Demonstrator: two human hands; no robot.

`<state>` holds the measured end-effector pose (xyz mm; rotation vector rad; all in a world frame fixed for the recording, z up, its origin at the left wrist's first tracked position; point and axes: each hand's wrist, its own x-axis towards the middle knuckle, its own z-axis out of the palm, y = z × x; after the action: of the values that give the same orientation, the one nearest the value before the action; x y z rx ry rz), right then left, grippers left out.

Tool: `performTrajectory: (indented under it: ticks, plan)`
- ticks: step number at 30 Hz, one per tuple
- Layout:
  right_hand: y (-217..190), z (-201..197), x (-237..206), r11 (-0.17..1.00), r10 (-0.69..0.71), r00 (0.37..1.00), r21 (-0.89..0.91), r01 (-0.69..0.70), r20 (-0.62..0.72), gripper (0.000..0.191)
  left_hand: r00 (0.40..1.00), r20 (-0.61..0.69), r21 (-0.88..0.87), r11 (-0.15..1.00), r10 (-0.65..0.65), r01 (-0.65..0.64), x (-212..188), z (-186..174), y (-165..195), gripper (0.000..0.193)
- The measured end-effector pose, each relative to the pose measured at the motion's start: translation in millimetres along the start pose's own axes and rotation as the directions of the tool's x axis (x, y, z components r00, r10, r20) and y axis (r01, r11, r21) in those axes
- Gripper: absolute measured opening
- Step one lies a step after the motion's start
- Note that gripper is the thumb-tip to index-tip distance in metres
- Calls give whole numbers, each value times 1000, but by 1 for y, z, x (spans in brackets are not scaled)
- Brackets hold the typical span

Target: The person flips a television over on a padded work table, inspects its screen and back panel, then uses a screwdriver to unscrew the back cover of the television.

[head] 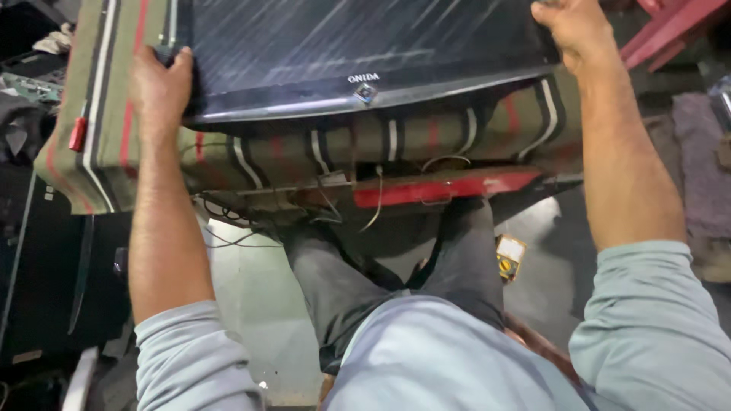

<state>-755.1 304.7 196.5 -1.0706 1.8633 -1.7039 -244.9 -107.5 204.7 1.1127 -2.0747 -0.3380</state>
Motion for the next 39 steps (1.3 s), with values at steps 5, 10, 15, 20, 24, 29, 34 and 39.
performTrajectory:
  ticks: [5,10,15,20,24,29,34,39]
  plan:
    - [19,2,-49,924,-3,998,382,27,-62,26,999,-34,-81,996,27,-30,5,0,-3,49]
    - [36,38,-110,783,-88,986,602,155,-139,39,997,50,-361,929,-63,77,10,-6,-3,37]
    - [35,54,-122,872,-161,981,449,195,-113,35,993,44,-533,838,-109,116,13,-14,0,31]
    - [28,64,-111,930,-159,973,305,204,-167,31,985,-165,-165,984,41,-69,6,-19,4,33]
    - [27,67,-107,927,-175,969,301,222,-176,35,971,-212,-54,991,112,-126,-1,-17,4,36]
    - [40,60,-101,958,-111,976,243,155,-185,31,993,-110,-337,942,-44,4,-10,-18,9,40]
    - [53,49,-92,933,-360,922,-32,360,-141,30,928,212,-552,746,-307,373,-26,-33,18,36]
    - [54,44,-92,968,-130,976,193,163,-173,36,889,252,-649,614,-383,449,-33,-31,9,32]
